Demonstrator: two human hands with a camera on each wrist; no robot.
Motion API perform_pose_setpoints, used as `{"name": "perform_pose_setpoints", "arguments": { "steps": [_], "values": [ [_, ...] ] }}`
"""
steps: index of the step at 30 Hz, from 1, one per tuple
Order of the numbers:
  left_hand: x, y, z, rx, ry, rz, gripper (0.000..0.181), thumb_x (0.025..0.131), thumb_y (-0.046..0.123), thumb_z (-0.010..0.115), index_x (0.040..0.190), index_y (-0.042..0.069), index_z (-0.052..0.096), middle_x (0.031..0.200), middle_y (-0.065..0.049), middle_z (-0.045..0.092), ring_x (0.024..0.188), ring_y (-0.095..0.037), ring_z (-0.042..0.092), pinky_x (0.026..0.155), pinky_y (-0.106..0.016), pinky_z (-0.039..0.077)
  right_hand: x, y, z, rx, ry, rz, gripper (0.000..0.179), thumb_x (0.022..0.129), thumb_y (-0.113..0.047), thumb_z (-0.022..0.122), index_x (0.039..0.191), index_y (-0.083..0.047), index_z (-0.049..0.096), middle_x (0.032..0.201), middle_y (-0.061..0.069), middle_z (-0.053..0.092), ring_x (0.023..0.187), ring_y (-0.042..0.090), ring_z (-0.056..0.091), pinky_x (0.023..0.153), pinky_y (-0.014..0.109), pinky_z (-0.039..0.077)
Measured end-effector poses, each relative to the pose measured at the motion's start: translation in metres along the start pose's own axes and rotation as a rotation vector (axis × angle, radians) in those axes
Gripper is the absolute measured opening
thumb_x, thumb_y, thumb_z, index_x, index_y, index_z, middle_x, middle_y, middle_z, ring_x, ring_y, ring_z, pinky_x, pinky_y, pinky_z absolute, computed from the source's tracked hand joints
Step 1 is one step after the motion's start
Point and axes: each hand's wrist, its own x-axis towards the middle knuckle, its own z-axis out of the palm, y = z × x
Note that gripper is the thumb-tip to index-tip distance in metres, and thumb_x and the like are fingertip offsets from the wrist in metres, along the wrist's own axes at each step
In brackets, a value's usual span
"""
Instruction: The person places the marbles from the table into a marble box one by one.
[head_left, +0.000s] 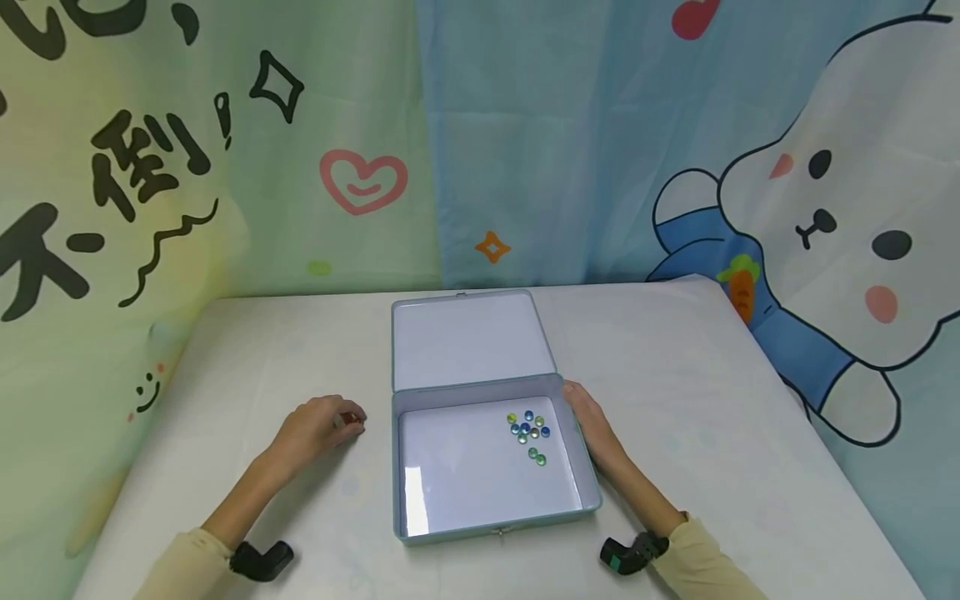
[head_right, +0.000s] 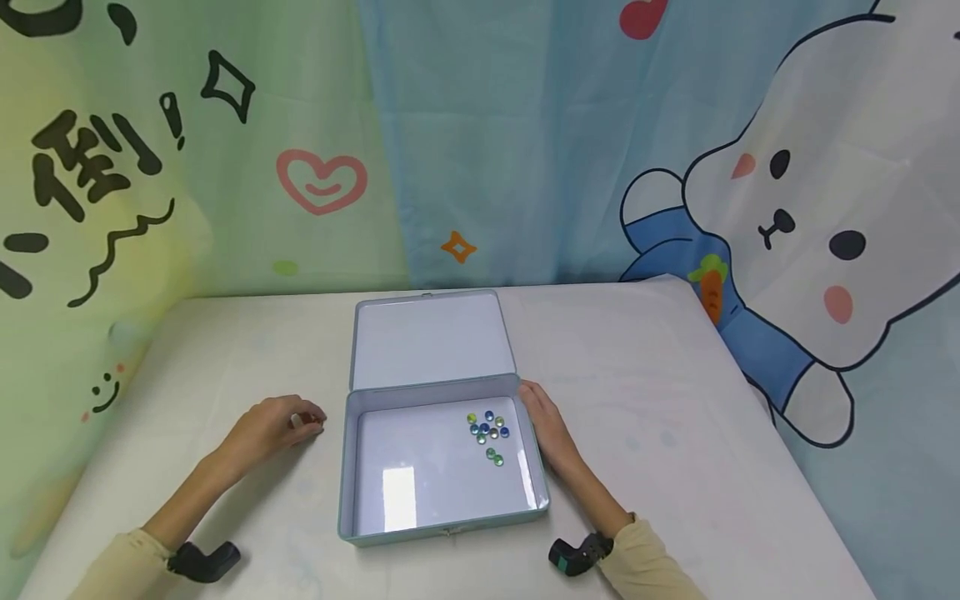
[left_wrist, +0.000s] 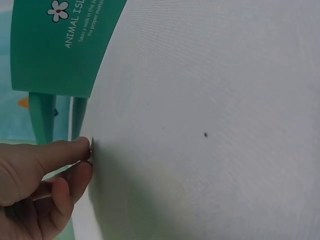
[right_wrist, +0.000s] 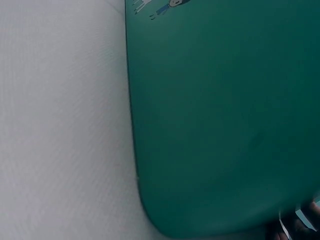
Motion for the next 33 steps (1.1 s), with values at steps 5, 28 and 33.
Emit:
{"name": "perform_pose_setpoints", "arguments": {
  "steps": [5, 28, 33],
  "values": [
    [0.000, 0.002, -0.003, -0.002, -0.005, -0.006, 0.009, 0.084, 0.010, 0.073, 0.092, 0.010, 0.075, 0.080, 0.003, 0.070, 0.073, -0.009, 0.060, 0.064, -0.025, 0.046, 0.002, 0.002, 0.000, -0.008, 0.004, 0.006, 0.059, 0.104, -0.046, 0.028, 0.147, -0.007, 0.034, 0.147, 0.021, 0.042, 0.139, 0.037, 0.037, 0.117, 0.054, 0.026],
    [0.025, 0.084, -0.059, -0.303, -0.143, 0.213, 0.017, 0.088, 0.011, 0.069, 0.105, 0.015, 0.072, 0.096, 0.000, 0.071, 0.060, -0.007, 0.060, 0.049, -0.024, 0.051, 0.002, 0.004, -0.004, -0.031, 0.005, -0.003, 0.059, 0.104, -0.046, 0.026, 0.147, -0.005, 0.035, 0.144, 0.023, 0.045, 0.136, 0.037, 0.040, 0.116, 0.054, 0.027],
    [0.056, 0.127, -0.051, -0.168, -0.283, 0.360, 0.014, 0.088, 0.009, 0.069, 0.102, 0.012, 0.072, 0.092, 0.000, 0.073, 0.061, -0.006, 0.060, 0.053, -0.018, 0.051, 0.002, 0.004, -0.002, -0.033, 0.010, 0.008, 0.059, 0.104, -0.046, 0.026, 0.146, -0.006, 0.036, 0.144, 0.021, 0.045, 0.137, 0.036, 0.040, 0.116, 0.054, 0.028]
  ]
}}
